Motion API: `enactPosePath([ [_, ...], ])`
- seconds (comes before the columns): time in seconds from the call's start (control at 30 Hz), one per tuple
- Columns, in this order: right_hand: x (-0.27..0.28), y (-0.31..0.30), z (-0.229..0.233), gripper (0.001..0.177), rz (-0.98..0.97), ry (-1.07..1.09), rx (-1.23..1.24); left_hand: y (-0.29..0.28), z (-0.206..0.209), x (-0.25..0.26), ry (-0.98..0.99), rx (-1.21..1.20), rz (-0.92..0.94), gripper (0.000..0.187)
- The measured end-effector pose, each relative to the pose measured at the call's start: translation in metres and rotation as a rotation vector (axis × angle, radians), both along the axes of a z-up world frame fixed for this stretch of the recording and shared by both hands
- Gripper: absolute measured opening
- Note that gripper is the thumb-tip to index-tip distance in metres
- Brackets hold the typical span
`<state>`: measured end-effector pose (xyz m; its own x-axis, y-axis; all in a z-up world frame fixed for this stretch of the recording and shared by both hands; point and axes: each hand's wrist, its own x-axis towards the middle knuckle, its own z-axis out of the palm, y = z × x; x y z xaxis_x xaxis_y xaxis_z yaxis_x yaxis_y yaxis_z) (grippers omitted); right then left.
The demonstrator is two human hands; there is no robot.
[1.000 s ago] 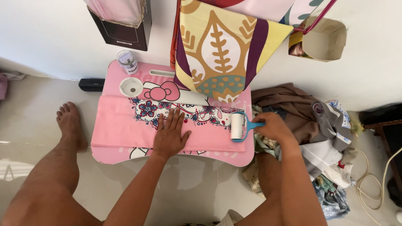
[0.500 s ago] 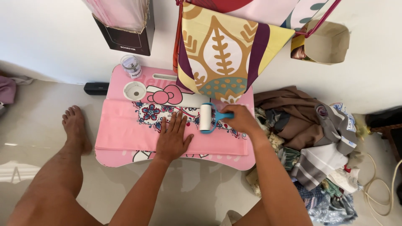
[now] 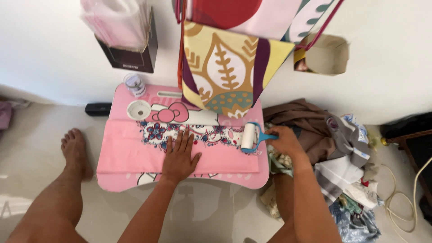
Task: Cleaning a pink cloth with a lint roller and folding it on a small table.
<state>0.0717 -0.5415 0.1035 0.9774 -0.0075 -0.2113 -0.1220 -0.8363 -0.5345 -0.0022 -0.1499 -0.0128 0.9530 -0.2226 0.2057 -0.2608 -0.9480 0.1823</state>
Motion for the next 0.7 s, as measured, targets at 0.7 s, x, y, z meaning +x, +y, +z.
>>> enactPosePath([
  [0.7, 0.023, 0.018, 0.171, 0.029, -0.564, -0.922, 0.716, 0.02, -0.116, 0.063, 0.44, -0.017, 0.064, 0.08],
])
